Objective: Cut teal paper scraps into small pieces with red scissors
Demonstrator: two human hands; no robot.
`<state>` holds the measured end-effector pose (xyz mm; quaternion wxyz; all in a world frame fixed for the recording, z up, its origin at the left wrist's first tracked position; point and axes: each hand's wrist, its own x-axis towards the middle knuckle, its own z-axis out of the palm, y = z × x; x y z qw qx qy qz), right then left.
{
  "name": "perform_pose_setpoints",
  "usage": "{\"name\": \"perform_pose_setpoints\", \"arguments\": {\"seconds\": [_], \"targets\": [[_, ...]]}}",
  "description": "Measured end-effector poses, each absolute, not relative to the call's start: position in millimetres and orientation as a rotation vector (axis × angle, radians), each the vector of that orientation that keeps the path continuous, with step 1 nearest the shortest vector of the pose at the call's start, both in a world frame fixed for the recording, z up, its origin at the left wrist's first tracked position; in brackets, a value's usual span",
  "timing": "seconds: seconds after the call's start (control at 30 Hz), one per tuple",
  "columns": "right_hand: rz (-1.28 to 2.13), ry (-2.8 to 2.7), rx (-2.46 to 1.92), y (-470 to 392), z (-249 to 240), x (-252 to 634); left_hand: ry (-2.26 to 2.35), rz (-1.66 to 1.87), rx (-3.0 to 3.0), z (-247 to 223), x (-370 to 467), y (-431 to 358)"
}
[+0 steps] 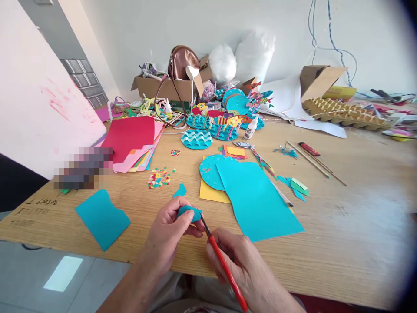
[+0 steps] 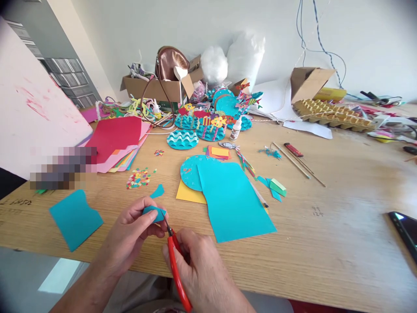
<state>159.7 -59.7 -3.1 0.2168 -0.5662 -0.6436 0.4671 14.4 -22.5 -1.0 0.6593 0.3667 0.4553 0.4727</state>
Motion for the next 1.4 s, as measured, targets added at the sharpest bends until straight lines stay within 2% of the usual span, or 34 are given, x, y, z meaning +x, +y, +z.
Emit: {"name": "perform_pose_setpoints", "arguments": {"seconds": [1.4], "targets": [[1.242,-1.811,-1.594,-58,-18,162,1.056,1.069,0.810,-14,17,-19]]}}
